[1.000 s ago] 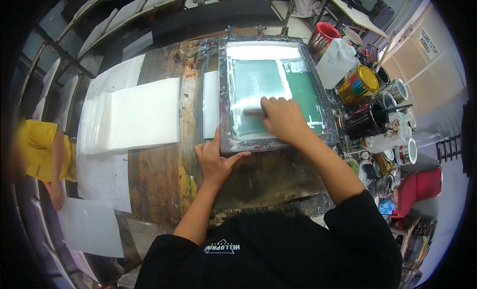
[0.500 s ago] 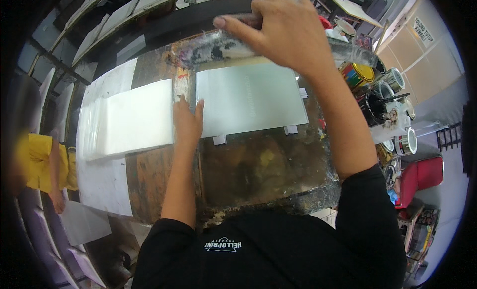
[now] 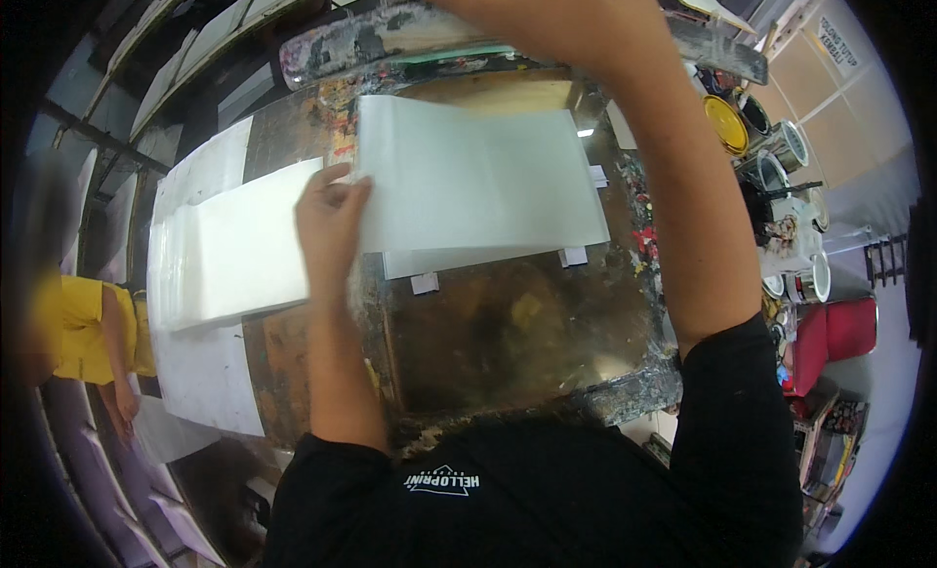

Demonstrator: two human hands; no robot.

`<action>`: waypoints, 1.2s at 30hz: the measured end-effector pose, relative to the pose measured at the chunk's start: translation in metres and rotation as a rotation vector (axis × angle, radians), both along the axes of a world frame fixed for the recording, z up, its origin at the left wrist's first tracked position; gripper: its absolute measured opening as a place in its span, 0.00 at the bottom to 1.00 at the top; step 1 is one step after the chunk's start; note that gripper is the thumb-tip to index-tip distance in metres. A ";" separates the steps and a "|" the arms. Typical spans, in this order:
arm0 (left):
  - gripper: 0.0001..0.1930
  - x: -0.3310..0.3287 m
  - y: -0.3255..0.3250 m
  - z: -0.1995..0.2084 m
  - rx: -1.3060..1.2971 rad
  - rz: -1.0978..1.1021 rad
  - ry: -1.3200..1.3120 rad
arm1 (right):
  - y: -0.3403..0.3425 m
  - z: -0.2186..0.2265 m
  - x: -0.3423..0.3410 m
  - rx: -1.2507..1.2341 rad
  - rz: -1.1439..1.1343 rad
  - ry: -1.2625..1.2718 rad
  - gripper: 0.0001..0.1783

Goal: The person repeatedly places white sheets under a screen printing frame, pulls a squeegee across the screen to apply ink, and removes the printed sheets. A coworker in a yellow shirt assists by stacking the printed sheets on the left side of the table.

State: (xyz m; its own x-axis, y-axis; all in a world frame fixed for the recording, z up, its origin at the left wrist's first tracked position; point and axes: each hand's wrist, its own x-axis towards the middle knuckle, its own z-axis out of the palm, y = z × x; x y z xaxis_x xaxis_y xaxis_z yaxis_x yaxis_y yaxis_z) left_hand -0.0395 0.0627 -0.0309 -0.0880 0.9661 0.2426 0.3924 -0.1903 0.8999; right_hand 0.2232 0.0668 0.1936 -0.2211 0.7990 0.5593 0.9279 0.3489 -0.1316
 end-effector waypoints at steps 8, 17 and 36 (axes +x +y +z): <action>0.34 -0.157 -0.025 -0.004 0.080 0.500 0.791 | -0.006 -0.012 0.000 0.143 0.044 -0.026 0.46; 0.47 0.029 -0.089 0.026 -0.015 -0.377 -0.353 | -0.076 -0.116 -0.002 -0.115 0.023 -0.154 0.26; 0.63 0.044 -0.128 -0.038 -0.004 -0.052 0.013 | -0.127 -0.184 0.002 -0.100 0.094 0.041 0.31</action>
